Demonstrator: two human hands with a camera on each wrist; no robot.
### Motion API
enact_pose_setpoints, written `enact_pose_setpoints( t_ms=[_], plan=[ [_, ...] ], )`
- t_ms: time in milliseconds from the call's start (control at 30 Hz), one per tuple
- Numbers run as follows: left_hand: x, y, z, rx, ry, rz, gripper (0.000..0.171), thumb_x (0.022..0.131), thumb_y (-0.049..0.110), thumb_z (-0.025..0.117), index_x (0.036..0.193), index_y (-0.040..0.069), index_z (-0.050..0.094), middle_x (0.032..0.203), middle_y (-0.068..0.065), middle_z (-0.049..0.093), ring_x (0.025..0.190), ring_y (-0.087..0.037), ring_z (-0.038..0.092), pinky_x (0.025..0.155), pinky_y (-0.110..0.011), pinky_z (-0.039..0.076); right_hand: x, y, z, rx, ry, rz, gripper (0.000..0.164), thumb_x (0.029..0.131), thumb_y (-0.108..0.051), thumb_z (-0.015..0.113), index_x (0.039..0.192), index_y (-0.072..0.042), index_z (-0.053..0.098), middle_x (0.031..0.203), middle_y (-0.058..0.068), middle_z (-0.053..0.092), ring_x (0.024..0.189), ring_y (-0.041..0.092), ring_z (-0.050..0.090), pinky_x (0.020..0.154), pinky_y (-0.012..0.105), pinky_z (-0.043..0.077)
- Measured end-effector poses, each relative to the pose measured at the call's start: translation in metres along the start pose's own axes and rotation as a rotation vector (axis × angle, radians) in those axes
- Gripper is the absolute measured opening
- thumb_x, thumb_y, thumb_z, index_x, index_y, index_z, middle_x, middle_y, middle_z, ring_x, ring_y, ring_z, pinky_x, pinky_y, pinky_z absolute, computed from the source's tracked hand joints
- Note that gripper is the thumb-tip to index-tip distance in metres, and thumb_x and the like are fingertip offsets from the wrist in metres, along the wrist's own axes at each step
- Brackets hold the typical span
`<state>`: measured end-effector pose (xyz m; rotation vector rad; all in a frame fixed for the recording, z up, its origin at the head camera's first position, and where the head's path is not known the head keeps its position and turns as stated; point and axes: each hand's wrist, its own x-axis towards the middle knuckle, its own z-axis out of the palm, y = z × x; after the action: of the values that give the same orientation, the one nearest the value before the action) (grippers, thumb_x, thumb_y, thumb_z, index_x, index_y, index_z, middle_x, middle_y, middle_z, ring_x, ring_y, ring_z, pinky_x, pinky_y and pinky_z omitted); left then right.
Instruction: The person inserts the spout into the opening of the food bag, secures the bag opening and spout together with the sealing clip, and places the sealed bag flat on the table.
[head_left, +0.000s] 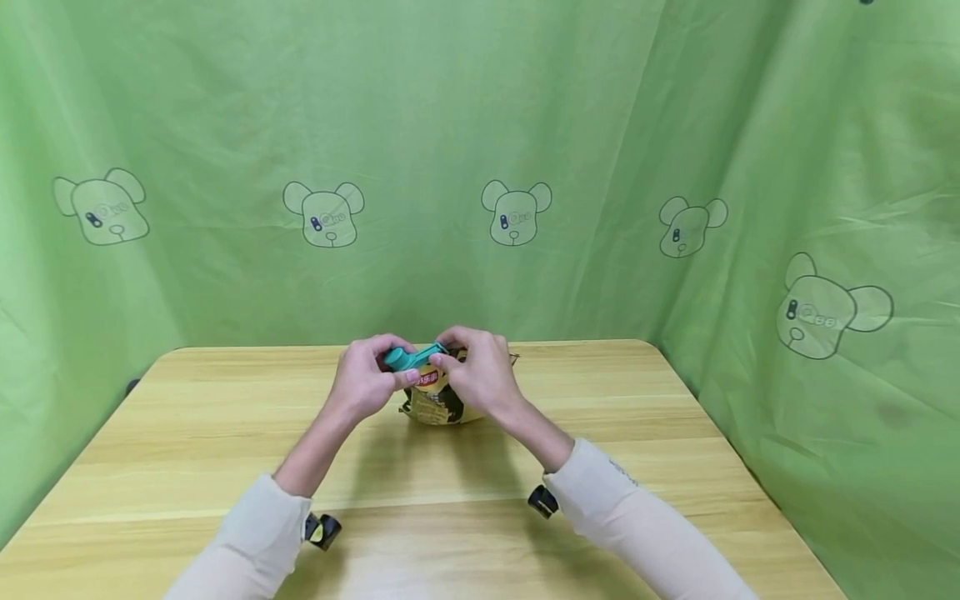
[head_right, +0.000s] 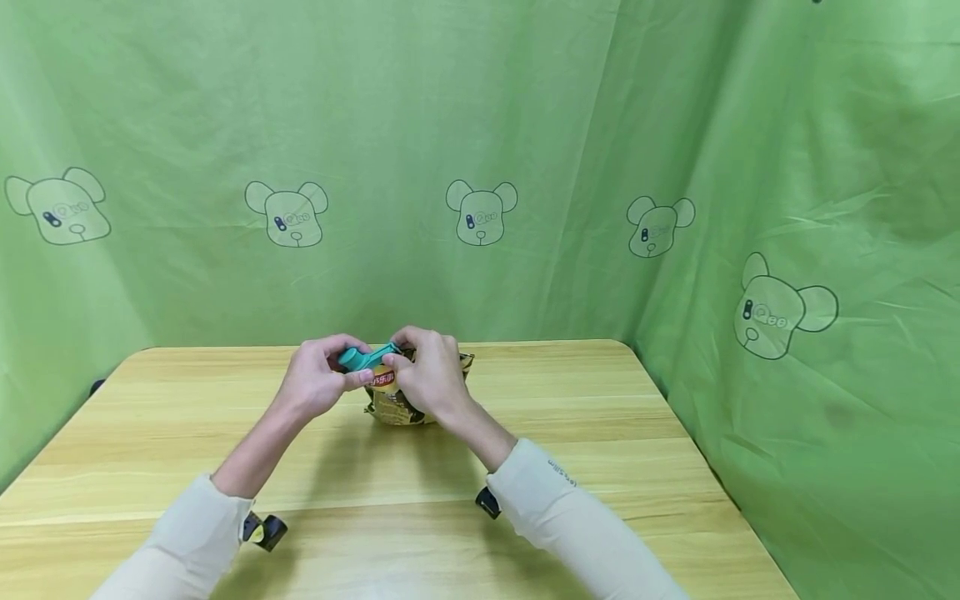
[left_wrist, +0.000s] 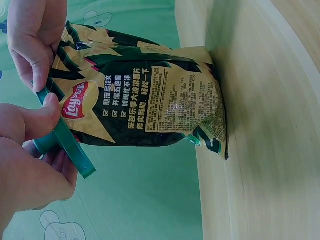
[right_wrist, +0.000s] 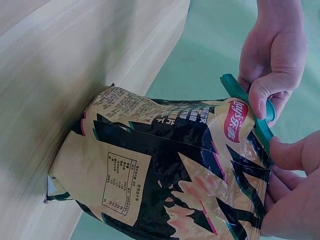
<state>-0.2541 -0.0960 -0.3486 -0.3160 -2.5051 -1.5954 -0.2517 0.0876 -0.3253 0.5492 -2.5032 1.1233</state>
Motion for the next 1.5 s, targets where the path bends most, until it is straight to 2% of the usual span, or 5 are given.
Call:
enact_pose_setpoints(
  t_ms=[433, 967, 1233, 1500],
  plan=[
    [0.000, -0.002, 0.000, -0.012, 0.016, -0.010, 0.028, 0.080, 0.005, 0.085, 0.106, 0.009, 0.076, 0.103, -0.012, 0.074, 0.089, -0.023, 0.067, 0.077, -0.033, 0.058, 0.000, 0.001, 0.003, 0.005, 0.040, -0.027, 0.012, 0.087, -0.008, 0.079, 0.098, -0.006, 0.077, 0.091, 0.005, 0.078, 0.074, 0.014, 0.069, 0.063, 0.026, 0.055],
    [0.001, 0.000, 0.000, -0.004, 0.026, 0.007, 0.027, 0.079, 0.003, 0.085, 0.103, 0.008, 0.076, 0.102, -0.013, 0.074, 0.088, -0.024, 0.069, 0.078, -0.034, 0.059, 0.001, 0.002, 0.007, 0.008, 0.079, -0.019, 0.008, 0.085, -0.005, 0.080, 0.093, -0.006, 0.076, 0.087, 0.006, 0.077, 0.071, 0.016, 0.067, 0.066, 0.029, 0.054],
    [0.002, 0.000, -0.002, 0.009, 0.003, 0.011, 0.028, 0.080, 0.004, 0.085, 0.106, 0.007, 0.075, 0.103, -0.015, 0.074, 0.086, -0.023, 0.068, 0.076, -0.033, 0.059, 0.002, 0.003, 0.005, 0.017, 0.050, -0.028, 0.009, 0.087, -0.007, 0.079, 0.095, -0.006, 0.076, 0.089, 0.006, 0.077, 0.075, 0.017, 0.070, 0.064, 0.025, 0.057],
    [0.003, 0.001, -0.007, 0.056, -0.052, -0.010, 0.029, 0.082, 0.008, 0.085, 0.109, 0.009, 0.075, 0.104, -0.013, 0.073, 0.086, -0.023, 0.067, 0.076, -0.033, 0.058, 0.003, 0.000, -0.005, -0.008, -0.049, -0.017, 0.012, 0.089, -0.010, 0.078, 0.100, -0.005, 0.077, 0.095, 0.007, 0.078, 0.080, 0.017, 0.073, 0.067, 0.022, 0.059]
  ],
)
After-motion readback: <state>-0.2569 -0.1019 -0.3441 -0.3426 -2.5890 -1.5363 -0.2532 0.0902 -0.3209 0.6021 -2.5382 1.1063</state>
